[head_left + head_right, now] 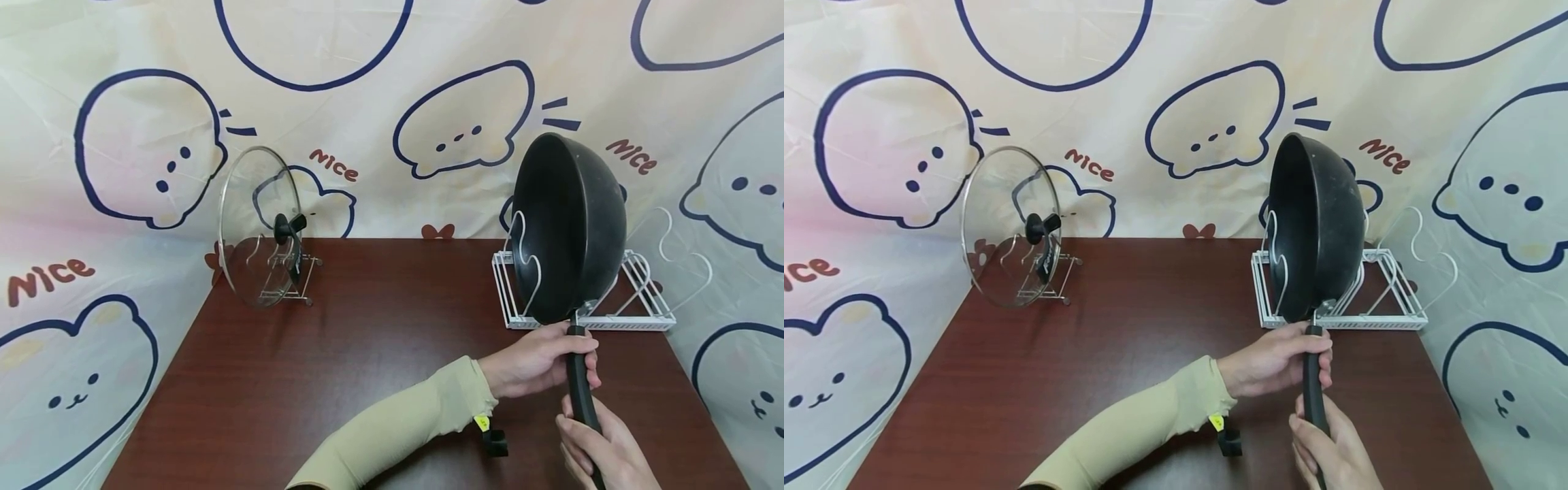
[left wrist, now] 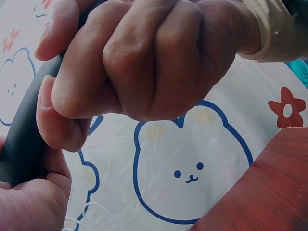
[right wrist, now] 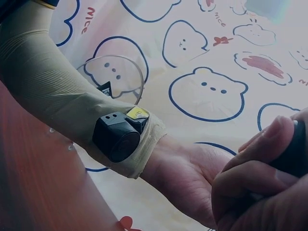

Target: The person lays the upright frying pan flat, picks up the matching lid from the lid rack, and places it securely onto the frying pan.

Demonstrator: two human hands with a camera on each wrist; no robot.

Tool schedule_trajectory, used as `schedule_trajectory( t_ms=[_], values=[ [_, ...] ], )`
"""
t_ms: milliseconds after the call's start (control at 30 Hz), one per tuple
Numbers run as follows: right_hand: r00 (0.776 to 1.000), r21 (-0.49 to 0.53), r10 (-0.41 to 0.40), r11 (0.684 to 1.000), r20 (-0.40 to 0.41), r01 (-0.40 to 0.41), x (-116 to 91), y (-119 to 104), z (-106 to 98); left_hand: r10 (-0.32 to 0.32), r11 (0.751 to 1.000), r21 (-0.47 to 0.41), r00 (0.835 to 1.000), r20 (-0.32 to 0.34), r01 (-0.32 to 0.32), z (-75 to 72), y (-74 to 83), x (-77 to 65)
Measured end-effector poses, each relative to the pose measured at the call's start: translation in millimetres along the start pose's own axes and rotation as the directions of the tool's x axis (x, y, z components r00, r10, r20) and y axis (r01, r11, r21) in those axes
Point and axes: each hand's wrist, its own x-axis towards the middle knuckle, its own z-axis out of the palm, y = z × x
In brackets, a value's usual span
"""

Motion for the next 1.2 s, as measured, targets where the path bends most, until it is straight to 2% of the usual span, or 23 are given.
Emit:
schedule_trajectory(
  t_ms=[467,700,967,1200],
  values=[
    [0.999,0.003,-0.037,0.999,0.011,0.037,1,-3,3,0.019,1.0,-0.01,1.0,-0.004,-0.019,3.0,3.8,0.2],
    [0.996,0.02,-0.092,0.996,0.017,0.091,1,-3,4,0.017,1.0,-0.002,1.0,0.01,-0.017,5.8,7.3,-0.3],
    [0.996,-0.036,-0.082,0.996,-0.035,0.081,0,-3,8,0.024,1.0,-0.001,1.0,0.004,-0.024,8.0,8.7,-1.8],
    [0.994,-0.093,-0.046,0.995,-0.102,0.036,-1,-3,9,0.01,1.0,0.014,1.0,0.011,-0.01,8.4,10.5,-4.2]
  ],
)
